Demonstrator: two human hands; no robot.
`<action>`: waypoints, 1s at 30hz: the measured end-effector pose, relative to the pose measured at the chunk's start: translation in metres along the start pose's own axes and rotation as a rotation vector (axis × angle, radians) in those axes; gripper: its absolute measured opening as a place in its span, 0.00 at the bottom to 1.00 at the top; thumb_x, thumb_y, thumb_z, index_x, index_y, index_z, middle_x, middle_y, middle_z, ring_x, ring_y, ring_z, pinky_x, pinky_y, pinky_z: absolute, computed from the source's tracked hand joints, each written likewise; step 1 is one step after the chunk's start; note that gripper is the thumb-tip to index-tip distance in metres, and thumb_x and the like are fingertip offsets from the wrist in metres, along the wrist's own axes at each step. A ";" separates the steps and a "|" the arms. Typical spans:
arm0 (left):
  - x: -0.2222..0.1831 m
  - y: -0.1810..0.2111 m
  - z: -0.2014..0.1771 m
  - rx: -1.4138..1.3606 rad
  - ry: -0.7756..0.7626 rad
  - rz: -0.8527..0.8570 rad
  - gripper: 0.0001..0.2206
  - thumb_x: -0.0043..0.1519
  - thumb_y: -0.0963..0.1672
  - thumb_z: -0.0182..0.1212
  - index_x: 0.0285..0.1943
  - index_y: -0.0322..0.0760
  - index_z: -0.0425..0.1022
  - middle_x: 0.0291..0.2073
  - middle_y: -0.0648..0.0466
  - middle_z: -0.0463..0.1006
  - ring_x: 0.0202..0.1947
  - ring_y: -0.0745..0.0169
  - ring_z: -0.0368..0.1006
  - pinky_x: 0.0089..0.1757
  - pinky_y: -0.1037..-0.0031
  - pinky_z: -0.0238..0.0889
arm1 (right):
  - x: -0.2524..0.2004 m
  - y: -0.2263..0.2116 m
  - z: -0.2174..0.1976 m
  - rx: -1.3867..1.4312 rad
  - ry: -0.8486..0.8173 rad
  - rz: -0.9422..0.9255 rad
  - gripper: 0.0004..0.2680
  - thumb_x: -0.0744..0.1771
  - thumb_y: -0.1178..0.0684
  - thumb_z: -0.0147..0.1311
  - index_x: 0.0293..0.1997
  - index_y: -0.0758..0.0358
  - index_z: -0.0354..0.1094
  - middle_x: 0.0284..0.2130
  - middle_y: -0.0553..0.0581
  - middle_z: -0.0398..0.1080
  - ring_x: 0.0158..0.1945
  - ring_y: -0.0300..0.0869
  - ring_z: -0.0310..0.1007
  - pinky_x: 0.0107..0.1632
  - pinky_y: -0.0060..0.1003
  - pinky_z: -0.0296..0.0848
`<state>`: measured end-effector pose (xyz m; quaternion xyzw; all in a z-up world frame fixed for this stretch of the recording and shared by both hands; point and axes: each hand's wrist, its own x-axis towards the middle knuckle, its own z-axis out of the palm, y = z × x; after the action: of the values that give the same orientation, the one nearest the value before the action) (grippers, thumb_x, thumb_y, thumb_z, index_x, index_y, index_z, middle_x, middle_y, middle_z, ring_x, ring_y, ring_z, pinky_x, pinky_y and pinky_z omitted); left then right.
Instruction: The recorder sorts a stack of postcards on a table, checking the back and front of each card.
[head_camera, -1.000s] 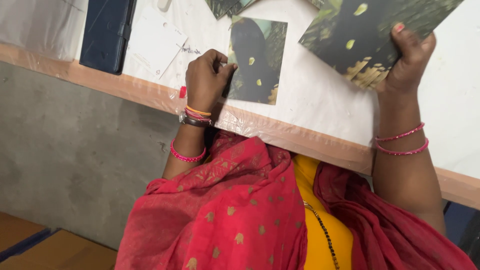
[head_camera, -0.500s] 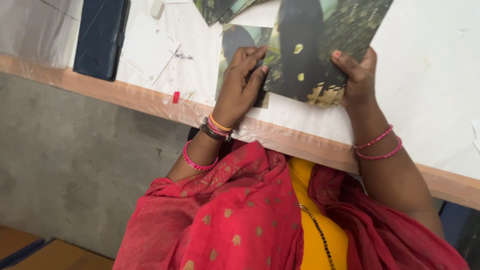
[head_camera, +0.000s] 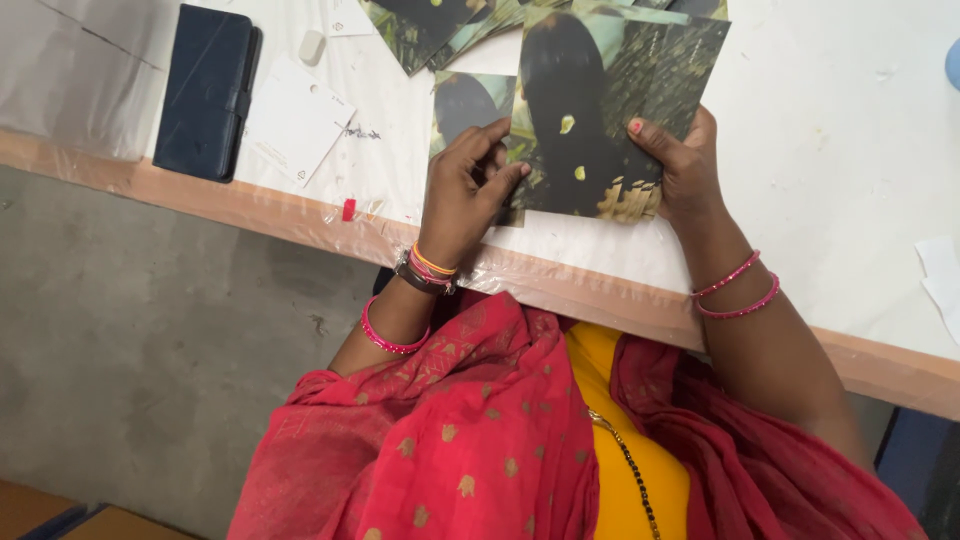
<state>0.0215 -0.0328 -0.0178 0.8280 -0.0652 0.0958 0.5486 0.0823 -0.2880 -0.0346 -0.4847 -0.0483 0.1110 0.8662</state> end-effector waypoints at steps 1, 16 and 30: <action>-0.001 -0.008 0.002 -0.095 0.004 -0.019 0.21 0.61 0.38 0.69 0.65 0.29 0.73 0.32 0.56 0.71 0.31 0.71 0.66 0.37 0.80 0.64 | 0.000 -0.001 0.003 -0.004 -0.002 -0.001 0.12 0.68 0.62 0.58 0.55 0.73 0.63 0.45 0.63 0.73 0.43 0.45 0.80 0.48 0.39 0.84; -0.003 -0.022 0.005 -0.548 -0.025 -0.293 0.07 0.63 0.37 0.67 0.47 0.27 0.76 0.27 0.59 0.77 0.24 0.80 0.66 0.26 0.84 0.60 | 0.001 0.001 -0.003 -0.012 -0.034 -0.016 0.11 0.69 0.61 0.59 0.55 0.73 0.64 0.45 0.64 0.75 0.44 0.45 0.80 0.50 0.39 0.83; -0.002 0.025 -0.033 0.269 0.111 0.557 0.08 0.56 0.33 0.68 0.39 0.29 0.75 0.52 0.45 0.78 0.60 0.42 0.75 0.56 0.62 0.73 | 0.005 -0.010 -0.004 0.098 0.067 -0.081 0.10 0.70 0.62 0.57 0.56 0.73 0.63 0.45 0.63 0.74 0.46 0.46 0.80 0.52 0.39 0.83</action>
<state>0.0116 -0.0117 0.0165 0.8369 -0.2462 0.2954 0.3894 0.0890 -0.2951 -0.0286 -0.4430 -0.0334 0.0615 0.8938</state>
